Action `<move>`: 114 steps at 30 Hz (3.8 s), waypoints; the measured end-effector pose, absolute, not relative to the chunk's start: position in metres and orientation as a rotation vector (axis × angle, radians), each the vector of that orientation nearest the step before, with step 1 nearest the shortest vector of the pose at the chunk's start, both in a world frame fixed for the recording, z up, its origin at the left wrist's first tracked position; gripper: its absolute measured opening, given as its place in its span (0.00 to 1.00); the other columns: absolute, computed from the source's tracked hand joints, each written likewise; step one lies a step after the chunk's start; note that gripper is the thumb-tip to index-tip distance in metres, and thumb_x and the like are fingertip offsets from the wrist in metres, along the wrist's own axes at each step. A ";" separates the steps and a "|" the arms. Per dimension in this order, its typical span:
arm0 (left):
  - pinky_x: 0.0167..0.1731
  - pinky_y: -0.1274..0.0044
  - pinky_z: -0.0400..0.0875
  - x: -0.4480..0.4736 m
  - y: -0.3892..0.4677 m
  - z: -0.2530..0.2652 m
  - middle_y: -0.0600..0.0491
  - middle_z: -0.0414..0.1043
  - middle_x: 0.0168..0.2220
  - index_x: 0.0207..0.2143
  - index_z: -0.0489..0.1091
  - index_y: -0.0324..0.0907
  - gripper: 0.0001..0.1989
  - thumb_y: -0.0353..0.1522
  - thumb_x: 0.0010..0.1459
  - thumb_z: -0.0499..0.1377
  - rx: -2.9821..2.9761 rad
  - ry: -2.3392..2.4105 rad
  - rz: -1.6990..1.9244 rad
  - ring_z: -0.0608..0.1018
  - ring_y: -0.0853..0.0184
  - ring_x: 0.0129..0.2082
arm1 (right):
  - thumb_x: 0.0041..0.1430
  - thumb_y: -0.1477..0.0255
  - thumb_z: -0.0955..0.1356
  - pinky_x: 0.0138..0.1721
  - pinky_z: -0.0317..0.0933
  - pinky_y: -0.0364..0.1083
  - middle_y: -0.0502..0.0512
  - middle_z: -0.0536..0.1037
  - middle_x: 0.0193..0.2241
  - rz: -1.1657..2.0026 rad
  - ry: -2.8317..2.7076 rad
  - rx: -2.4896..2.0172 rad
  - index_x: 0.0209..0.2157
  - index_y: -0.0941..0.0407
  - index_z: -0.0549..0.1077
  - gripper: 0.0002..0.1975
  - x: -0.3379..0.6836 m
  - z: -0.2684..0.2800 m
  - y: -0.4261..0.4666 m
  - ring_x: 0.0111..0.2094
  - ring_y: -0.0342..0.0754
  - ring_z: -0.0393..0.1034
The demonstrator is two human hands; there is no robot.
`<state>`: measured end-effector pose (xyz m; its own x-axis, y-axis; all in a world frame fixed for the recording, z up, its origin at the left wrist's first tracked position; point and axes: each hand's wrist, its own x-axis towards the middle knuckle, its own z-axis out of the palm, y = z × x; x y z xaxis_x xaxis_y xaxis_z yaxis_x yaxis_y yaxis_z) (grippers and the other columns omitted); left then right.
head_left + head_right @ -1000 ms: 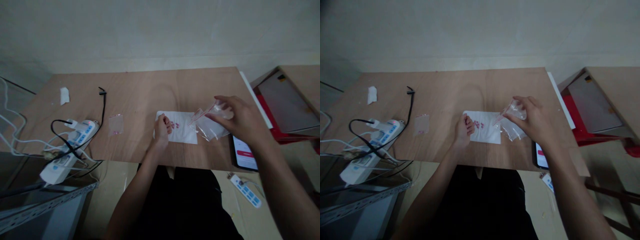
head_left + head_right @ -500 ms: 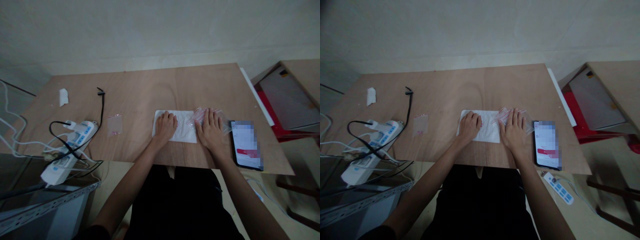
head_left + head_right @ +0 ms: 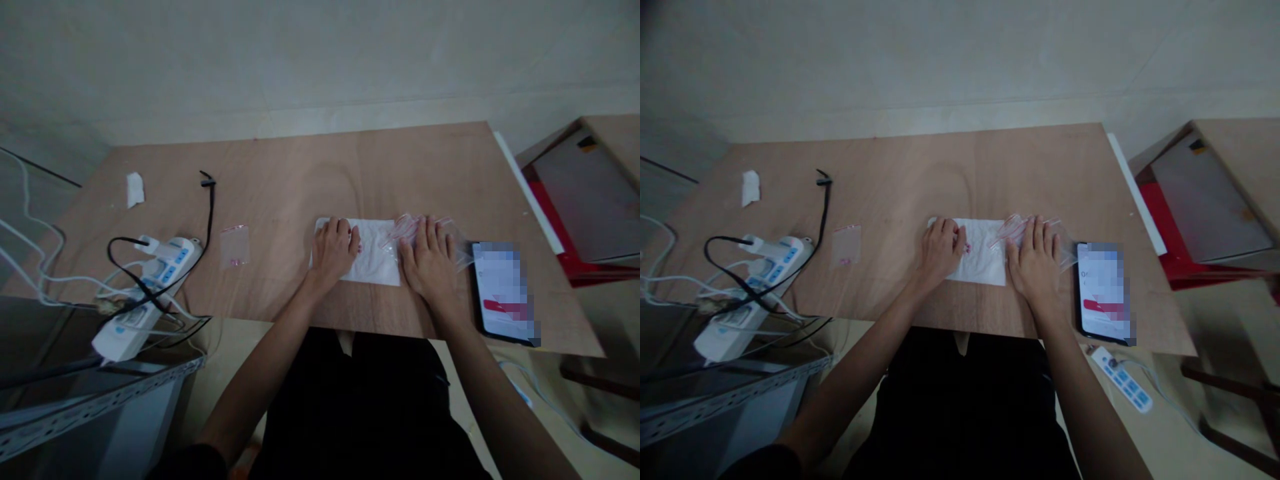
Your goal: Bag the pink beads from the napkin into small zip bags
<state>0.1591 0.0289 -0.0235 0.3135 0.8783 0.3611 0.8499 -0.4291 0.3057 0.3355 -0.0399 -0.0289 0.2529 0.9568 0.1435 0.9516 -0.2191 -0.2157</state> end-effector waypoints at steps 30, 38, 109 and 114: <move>0.43 0.67 0.70 -0.002 0.015 -0.022 0.39 0.78 0.45 0.44 0.74 0.37 0.18 0.41 0.63 0.52 2.018 2.300 0.647 0.79 0.54 0.44 | 0.68 0.57 0.51 0.65 0.35 0.65 0.75 0.41 0.68 0.055 -1.505 -2.058 0.65 0.69 0.50 0.35 0.337 -0.021 -0.051 0.70 0.63 0.31; 0.40 0.67 0.70 -0.001 0.004 -0.025 0.39 0.79 0.40 0.40 0.74 0.37 0.14 0.35 0.64 0.51 2.127 2.285 0.576 0.80 0.54 0.40 | 0.68 0.55 0.49 0.65 0.38 0.66 0.69 0.41 0.69 0.054 -1.481 -2.080 0.65 0.64 0.52 0.34 0.333 -0.017 -0.053 0.70 0.63 0.31; 0.46 0.72 0.75 0.143 -0.037 0.037 0.51 0.81 0.35 0.35 0.80 0.42 0.10 0.37 0.55 0.63 1.030 1.010 1.074 0.81 0.65 0.39 | 0.60 0.75 0.69 0.38 0.71 0.50 0.58 0.79 0.38 0.255 -1.582 -1.400 0.42 0.54 0.80 0.10 0.270 0.035 -0.077 0.36 0.48 0.74; 0.47 0.70 0.75 0.138 -0.040 0.038 0.51 0.81 0.37 0.36 0.80 0.43 0.09 0.36 0.54 0.63 0.978 0.984 1.064 0.81 0.64 0.41 | 0.61 0.75 0.68 0.39 0.71 0.51 0.58 0.78 0.39 0.269 -1.577 -1.403 0.44 0.53 0.79 0.11 0.266 0.036 -0.080 0.38 0.49 0.75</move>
<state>0.1379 -0.0400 0.0383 0.1914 0.9694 -0.1538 -0.2286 0.1965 0.9535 0.2664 -0.0802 0.0362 0.1360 0.8543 0.5016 0.6393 0.3111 -0.7032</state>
